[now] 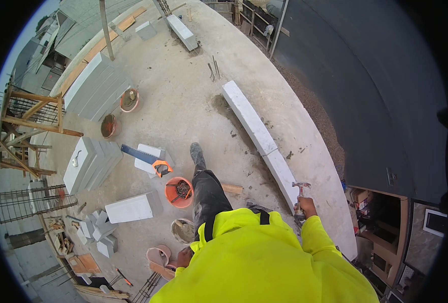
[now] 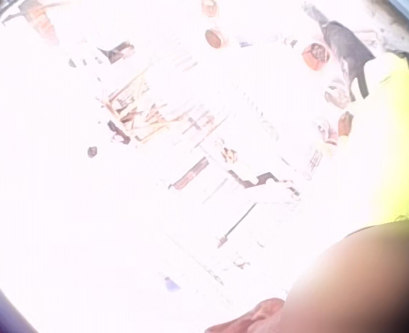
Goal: The person positions white concrete blocks along a curved edge on a rooftop, secures them with nails using a hammer, and applies mortar into the joints with a trowel. The person repeatedly picks up blocks, aligns them, hammers nails, and fills gaps with mortar.
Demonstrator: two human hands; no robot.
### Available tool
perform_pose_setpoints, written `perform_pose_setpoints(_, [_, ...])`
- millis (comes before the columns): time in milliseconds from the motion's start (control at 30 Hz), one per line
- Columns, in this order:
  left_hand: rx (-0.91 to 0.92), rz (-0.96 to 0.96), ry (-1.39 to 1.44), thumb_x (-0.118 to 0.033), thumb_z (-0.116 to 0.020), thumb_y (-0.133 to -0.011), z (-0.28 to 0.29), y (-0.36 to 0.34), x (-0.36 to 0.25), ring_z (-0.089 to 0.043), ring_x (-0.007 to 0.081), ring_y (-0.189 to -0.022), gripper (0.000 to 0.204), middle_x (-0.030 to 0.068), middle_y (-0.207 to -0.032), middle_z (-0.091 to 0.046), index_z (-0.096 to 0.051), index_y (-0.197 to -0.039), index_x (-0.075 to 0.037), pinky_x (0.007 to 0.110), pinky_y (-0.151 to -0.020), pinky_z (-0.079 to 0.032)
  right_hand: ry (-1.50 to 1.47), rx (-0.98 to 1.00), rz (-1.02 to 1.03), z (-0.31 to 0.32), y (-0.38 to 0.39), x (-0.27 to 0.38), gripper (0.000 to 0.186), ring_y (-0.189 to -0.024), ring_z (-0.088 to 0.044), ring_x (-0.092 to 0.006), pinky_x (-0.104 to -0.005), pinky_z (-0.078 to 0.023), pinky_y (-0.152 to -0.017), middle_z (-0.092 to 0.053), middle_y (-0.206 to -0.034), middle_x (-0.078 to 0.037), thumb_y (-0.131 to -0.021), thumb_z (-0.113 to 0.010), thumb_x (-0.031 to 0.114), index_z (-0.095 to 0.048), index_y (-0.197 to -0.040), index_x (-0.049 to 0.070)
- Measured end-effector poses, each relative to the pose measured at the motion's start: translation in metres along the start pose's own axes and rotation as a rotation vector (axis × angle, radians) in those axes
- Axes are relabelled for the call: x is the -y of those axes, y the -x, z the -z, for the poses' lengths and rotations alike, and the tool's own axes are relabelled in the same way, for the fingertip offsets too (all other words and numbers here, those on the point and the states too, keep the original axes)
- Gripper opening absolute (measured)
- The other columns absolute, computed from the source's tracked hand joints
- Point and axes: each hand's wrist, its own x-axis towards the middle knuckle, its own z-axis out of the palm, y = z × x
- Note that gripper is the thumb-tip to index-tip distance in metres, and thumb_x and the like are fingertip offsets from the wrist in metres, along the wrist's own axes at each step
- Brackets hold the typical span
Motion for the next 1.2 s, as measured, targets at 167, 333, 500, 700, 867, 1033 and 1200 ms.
perform_pose_setpoints(167, [0.050,0.077,-0.216,-0.022,-0.057,-0.089,0.192,-0.232,-0.093,-0.069,0.0278,-0.098,0.041,0.0202,-0.104,-0.073,-0.066,-0.117,0.007,0.035,-0.089,-0.051,-0.407,-0.168,-0.057,-0.094,0.032,-0.011,0.025,-0.049,-0.061,-0.0257,-0.0414,-0.048,-0.040,-0.060,-0.070,-0.015,-0.093,-0.056,0.019,-0.052,-0.095,-0.006])
perform_pose_setpoints(333, [-0.031,-0.384,-0.813,-0.019,-0.056,-0.085,0.355,-0.432,-0.310,-0.067,0.0294,-0.083,0.039,0.0207,-0.095,-0.070,-0.068,-0.112,0.006,0.037,-0.077,-0.052,-0.831,-0.290,-0.215,-0.203,0.086,-0.016,0.023,-0.050,-0.060,-0.0253,-0.0400,-0.048,-0.042,-0.060,-0.070,-0.014,-0.094,-0.054,0.020,-0.052,-0.094,-0.003])
perform_pose_setpoints(500, [0.102,-0.518,-0.947,-0.026,-0.056,-0.086,0.323,-0.548,-0.486,-0.066,0.0430,-0.097,0.045,0.0269,-0.097,-0.069,-0.065,-0.115,0.008,0.045,-0.086,-0.050,-1.168,-0.303,-0.329,-0.284,0.096,0.011,0.026,-0.048,-0.058,-0.0247,-0.0393,-0.049,-0.043,-0.060,-0.067,-0.013,-0.098,-0.052,0.025,-0.054,-0.092,0.000])
perform_pose_setpoints(700, [0.267,-0.637,-1.153,-0.024,-0.065,-0.085,0.118,-0.649,-0.550,-0.053,0.0431,-0.124,0.060,0.0305,-0.130,-0.057,-0.052,-0.137,0.004,0.044,-0.107,-0.041,-1.542,-0.280,-0.386,-0.344,0.005,0.071,0.022,-0.050,-0.057,-0.0228,-0.0372,-0.049,-0.045,-0.060,-0.070,-0.011,-0.100,-0.049,0.024,-0.055,-0.095,0.003])
perform_pose_setpoints(867, [0.487,-0.868,-1.433,-0.029,-0.074,-0.082,-0.124,-0.742,-0.515,-0.025,0.0485,-0.143,0.087,0.0321,-0.155,-0.026,-0.029,-0.152,-0.001,0.054,-0.116,-0.029,-1.862,-0.450,-0.390,-0.400,-0.113,0.111,0.017,-0.053,-0.055,-0.0194,-0.0352,-0.049,-0.046,-0.057,-0.073,-0.008,-0.102,-0.047,0.023,-0.053,-0.103,0.007])
perform_pose_setpoints(1033, [0.629,-1.096,-1.673,-0.049,-0.076,-0.078,-0.336,-0.791,-0.442,-0.005,0.0455,-0.151,0.107,0.0258,-0.164,-0.007,-0.017,-0.159,-0.010,0.064,-0.118,-0.012,-2.180,-0.660,-0.317,-0.428,-0.218,0.148,0.014,-0.055,-0.056,-0.0188,-0.0348,-0.048,-0.046,-0.055,-0.077,-0.007,-0.101,-0.048,0.021,-0.052,-0.107,0.009])
perform_pose_setpoints(1200, [0.794,-1.095,-1.794,-0.050,-0.071,-0.083,-0.392,-0.807,-0.384,-0.003,0.0457,-0.151,0.105,0.0248,-0.164,-0.003,-0.011,-0.159,-0.012,0.068,-0.115,-0.006,-2.289,-0.718,-0.237,-0.431,-0.277,0.180,0.014,-0.055,-0.056,-0.0169,-0.0328,-0.047,-0.046,-0.055,-0.078,-0.006,-0.100,-0.050,0.021,-0.052,-0.108,0.009])
